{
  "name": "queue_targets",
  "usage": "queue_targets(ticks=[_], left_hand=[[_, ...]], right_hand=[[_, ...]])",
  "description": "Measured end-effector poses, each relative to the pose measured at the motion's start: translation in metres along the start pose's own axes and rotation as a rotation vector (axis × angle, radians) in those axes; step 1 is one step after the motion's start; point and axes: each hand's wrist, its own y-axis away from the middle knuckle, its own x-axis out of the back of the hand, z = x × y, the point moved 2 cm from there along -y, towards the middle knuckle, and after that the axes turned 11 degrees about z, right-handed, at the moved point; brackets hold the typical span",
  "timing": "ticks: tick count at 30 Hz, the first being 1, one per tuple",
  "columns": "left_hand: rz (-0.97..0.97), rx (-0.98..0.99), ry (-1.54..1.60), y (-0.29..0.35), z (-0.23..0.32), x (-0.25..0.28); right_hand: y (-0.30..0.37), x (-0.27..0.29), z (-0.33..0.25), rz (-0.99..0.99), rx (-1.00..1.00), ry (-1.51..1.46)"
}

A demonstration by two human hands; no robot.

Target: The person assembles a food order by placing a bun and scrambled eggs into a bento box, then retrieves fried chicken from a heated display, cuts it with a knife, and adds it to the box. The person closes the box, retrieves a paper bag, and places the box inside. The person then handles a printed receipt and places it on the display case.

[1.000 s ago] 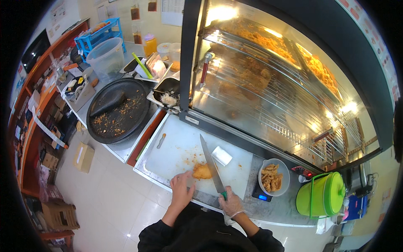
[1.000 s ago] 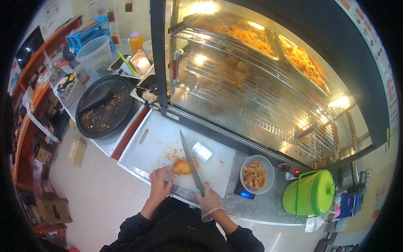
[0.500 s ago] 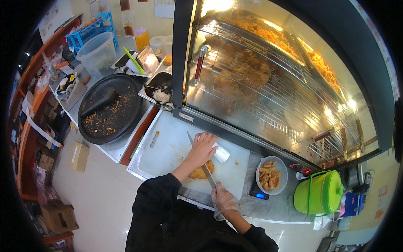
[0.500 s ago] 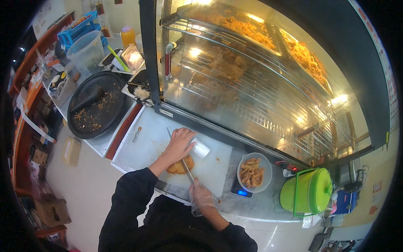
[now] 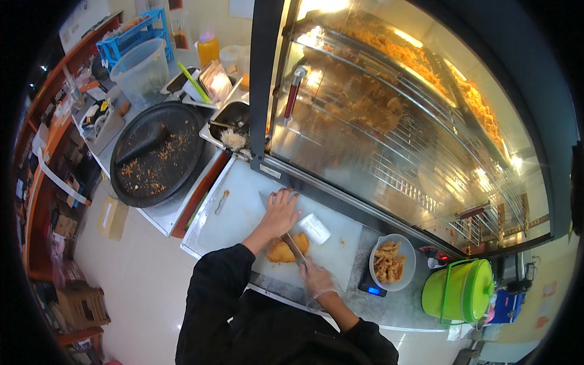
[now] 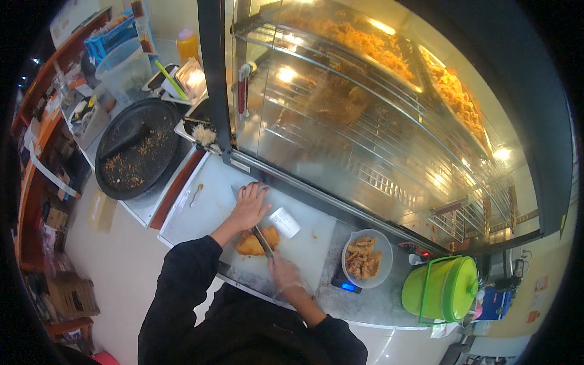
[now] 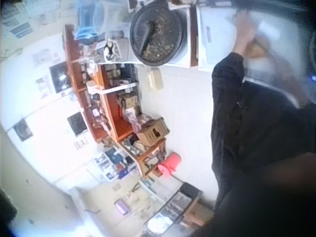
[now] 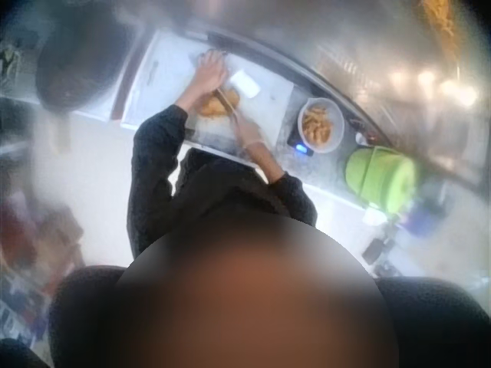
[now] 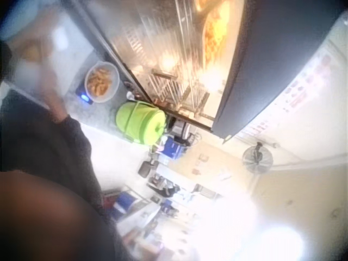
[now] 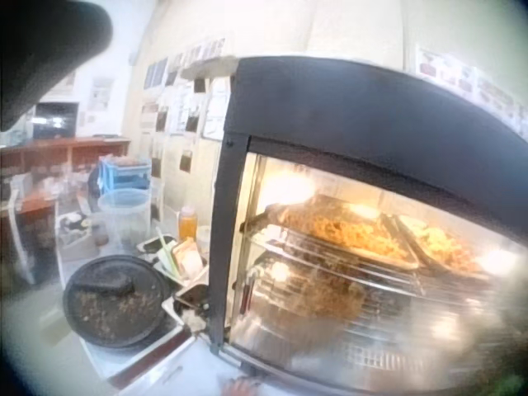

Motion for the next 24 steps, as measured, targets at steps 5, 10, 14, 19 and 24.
queue_targets(ticks=[5,10,14,19,24], left_hand=[[0.188,-0.064,0.028,0.003,0.017,0.038],[0.114,0.051,0.054,0.013,0.017,0.049],[0.107,0.057,0.077,0.016,0.013,0.037],[0.056,0.091,0.013,0.023,-0.006,0.013],[0.038,0.061,-0.022,0.015,-0.015,-0.002]], right_hand=[[0.025,0.018,-0.009,0.066,0.010,0.017],[0.028,0.009,-0.023,0.027,-0.032,0.070],[0.027,0.002,-0.028,-0.054,-0.118,0.141],[0.019,-0.014,-0.019,-0.081,-0.105,0.120],[-0.001,-0.017,-0.009,-0.021,0.005,0.030]])
